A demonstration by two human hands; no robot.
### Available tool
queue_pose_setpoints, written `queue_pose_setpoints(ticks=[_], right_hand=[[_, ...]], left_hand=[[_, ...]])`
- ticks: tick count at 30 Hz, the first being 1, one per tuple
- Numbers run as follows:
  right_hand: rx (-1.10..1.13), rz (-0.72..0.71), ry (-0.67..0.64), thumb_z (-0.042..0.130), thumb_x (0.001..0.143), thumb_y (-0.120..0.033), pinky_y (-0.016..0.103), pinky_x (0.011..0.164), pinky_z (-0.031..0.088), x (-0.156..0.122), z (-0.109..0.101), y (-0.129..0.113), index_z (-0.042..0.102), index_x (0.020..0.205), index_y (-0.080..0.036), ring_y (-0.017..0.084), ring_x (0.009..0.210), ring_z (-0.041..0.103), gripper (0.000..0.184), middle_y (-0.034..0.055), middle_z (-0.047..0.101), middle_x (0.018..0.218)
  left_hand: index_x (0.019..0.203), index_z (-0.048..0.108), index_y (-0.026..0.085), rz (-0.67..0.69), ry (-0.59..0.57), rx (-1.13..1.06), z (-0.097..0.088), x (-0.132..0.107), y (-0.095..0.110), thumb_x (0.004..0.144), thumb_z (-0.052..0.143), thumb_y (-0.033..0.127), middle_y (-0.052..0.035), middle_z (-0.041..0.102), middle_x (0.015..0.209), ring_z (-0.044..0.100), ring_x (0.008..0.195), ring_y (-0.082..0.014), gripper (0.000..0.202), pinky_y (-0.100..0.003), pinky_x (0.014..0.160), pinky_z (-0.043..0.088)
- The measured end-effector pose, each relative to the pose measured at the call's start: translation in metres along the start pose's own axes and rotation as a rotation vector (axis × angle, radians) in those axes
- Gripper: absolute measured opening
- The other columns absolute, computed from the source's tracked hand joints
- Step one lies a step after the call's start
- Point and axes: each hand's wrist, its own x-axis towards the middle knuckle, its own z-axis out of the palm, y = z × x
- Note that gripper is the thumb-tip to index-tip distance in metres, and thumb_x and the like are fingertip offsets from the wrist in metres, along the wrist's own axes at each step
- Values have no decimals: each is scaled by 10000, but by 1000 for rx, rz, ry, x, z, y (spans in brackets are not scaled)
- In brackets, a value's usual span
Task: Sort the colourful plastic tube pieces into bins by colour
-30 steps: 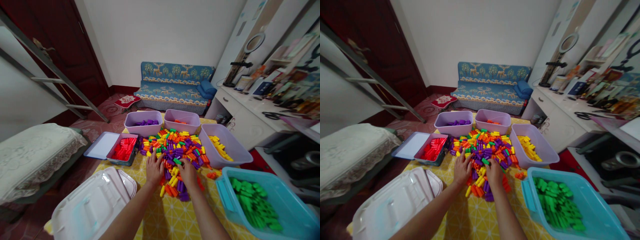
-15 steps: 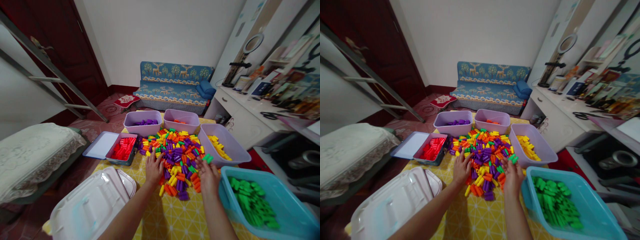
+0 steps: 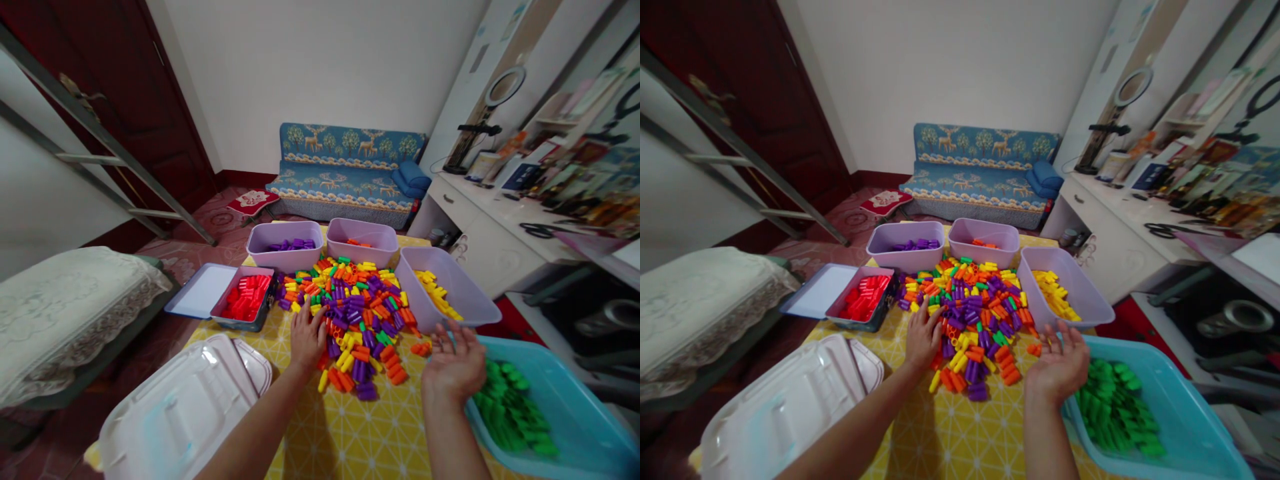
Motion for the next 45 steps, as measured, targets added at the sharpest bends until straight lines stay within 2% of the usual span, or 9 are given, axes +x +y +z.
queue_pose_setpoints(ticks=[4,7,10,13,18,26,31,37,45], right_hand=[[-352,-46,-251,519,773,-536,366,757,495,-4,-3,29,604,985,-189,224,860,646,416,88,676,1001],[-733,-326,-415,539,757,-529,466,928,437,-5,-8,54,644,1008,-166,301,1062,580,453,147,661,1074],[-1001,-556,-440,483,795,-509,546,1040,320,-7,-13,76,644,1119,-146,365,1286,406,513,208,545,1296],[-1139,-539,-386,452,816,-514,589,1043,280,-7,-17,93,622,1191,-108,422,1364,279,579,255,441,1389],[-1083,-505,-347,451,822,-515,573,1041,293,-5,-15,93,638,1143,-105,404,1340,331,553,259,451,1381],[-584,-270,-588,486,869,-459,379,860,489,-37,3,50,642,1061,-195,226,957,638,361,105,691,1038],[-758,-438,-495,493,835,-469,465,968,434,-19,2,70,642,1074,-128,273,1068,587,442,172,664,1100],[-931,-454,-679,457,845,-439,465,997,417,-13,26,95,605,1204,-105,283,1133,569,512,195,641,1201],[-990,-549,-974,573,794,-268,456,1052,381,-55,75,89,518,1344,-218,268,1229,523,555,105,583,1334]], left_hand=[[1310,571,336,-2,2,-2,-1,0,0,925,474,262,-60,341,1548,434,1329,-266,403,-494,1101,340],[1325,554,347,-4,-4,-5,0,0,0,929,466,262,-57,334,1552,412,1350,-262,414,-502,1104,335],[1327,552,348,-11,-9,-9,1,0,0,933,461,270,-58,334,1552,401,1360,-263,412,-508,1110,326],[1324,557,343,-16,-6,-16,1,0,0,925,472,258,-59,348,1545,401,1359,-266,417,-506,1113,324],[1317,561,346,-17,-13,-18,-1,0,1,928,464,259,-57,322,1557,391,1366,-265,410,-509,1110,325],[1319,558,350,-21,-13,-24,0,0,0,920,476,252,-49,323,1558,385,1371,-266,419,-513,1111,323],[1307,571,349,-16,2,-30,-1,0,1,918,479,255,-43,338,1553,432,1333,-262,411,-500,1102,341],[1315,563,344,-14,-14,-19,-1,1,1,921,470,251,-44,330,1555,409,1351,-259,416,-490,1101,339],[1420,442,311,6,-15,-44,2,0,-3,946,449,339,-73,228,1597,382,1369,-269,474,-489,1103,335]])
